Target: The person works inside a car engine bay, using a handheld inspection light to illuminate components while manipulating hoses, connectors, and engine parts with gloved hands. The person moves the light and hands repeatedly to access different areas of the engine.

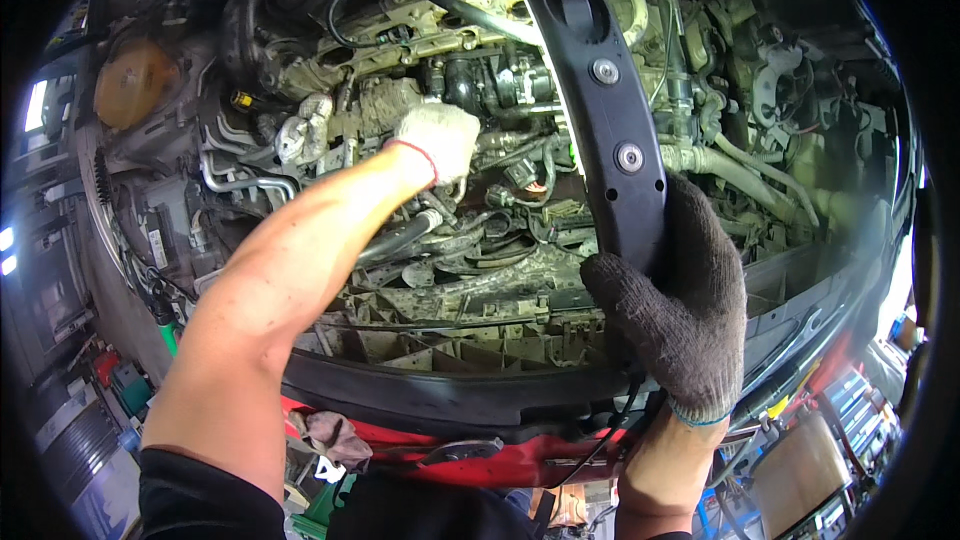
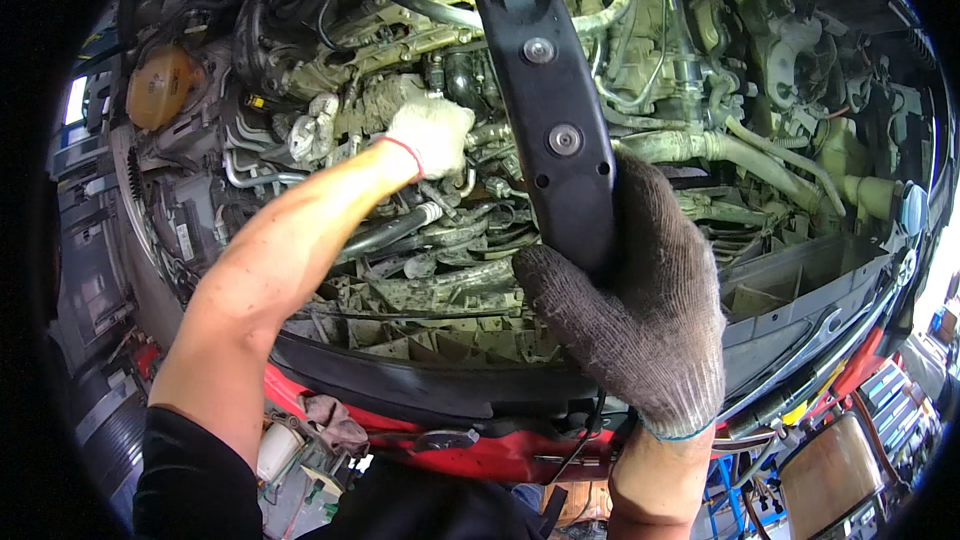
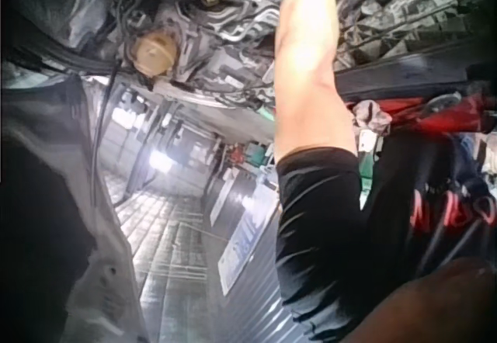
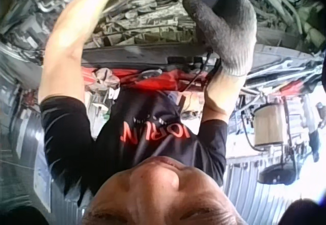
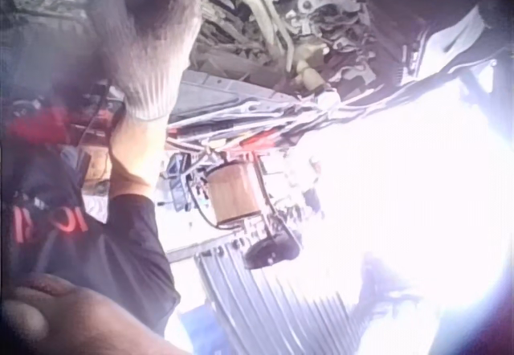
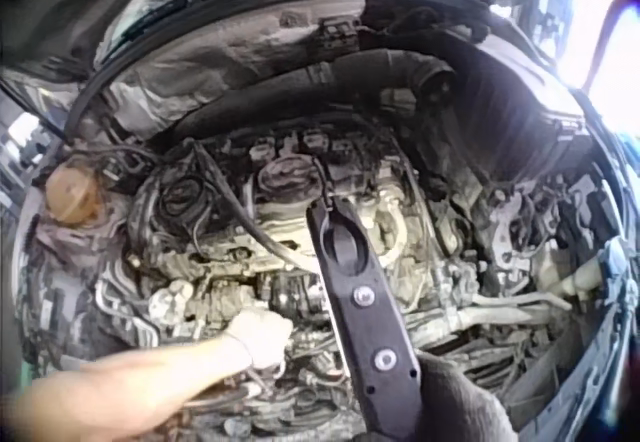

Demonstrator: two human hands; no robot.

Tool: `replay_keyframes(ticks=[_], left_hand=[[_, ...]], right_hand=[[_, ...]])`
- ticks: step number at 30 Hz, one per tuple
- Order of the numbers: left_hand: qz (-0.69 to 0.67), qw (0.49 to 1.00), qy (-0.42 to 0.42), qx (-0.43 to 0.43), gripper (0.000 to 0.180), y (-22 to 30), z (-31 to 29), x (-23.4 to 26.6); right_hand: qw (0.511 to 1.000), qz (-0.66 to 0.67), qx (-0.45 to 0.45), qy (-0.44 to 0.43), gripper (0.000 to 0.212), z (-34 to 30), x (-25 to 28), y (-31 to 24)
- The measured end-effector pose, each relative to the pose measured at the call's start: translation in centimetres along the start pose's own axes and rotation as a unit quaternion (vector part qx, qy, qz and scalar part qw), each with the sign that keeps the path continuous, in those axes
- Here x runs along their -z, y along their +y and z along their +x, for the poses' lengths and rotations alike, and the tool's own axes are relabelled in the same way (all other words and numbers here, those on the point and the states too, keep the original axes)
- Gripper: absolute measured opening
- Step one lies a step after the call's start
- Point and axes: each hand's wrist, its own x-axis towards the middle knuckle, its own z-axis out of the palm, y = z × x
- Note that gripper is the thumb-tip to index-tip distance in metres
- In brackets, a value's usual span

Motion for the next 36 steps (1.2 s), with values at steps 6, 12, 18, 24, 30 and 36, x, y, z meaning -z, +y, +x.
replay_keyframes(ticks=[6,12,18,24,30,36], left_hand=[[0.139,0.988,0.004,-0.067,0.024,-2.6,2.0,0.7],[0.090,0.979,0.134,-0.122,0.032,-4.7,1.0,-1.0],[-0.003,0.985,0.169,-0.038,0.039,-3.9,1.4,0.1],[-0.222,0.971,0.073,0.043,0.043,-2.9,-0.1,-0.1],[-0.239,0.967,0.045,0.074,0.038,-3.7,-0.4,-2.0],[-0.136,0.990,0.037,0.019,0.039,-3.8,0.4,-2.3]], right_hand=[[0.997,0.073,0.010,0.010,0.069,-0.3,-0.6,0.3],[0.999,0.039,0.027,0.021,0.067,-0.3,-0.7,0.4],[0.999,0.038,0.015,0.033,0.068,-0.3,-0.9,0.3],[0.999,0.045,0.017,0.017,0.071,-0.2,-0.6,0.4],[1.000,0.013,0.001,0.010,0.072,-0.1,-0.4,0.1],[1.000,0.023,-0.006,0.007,0.072,-0.1,-0.4,0.1]])
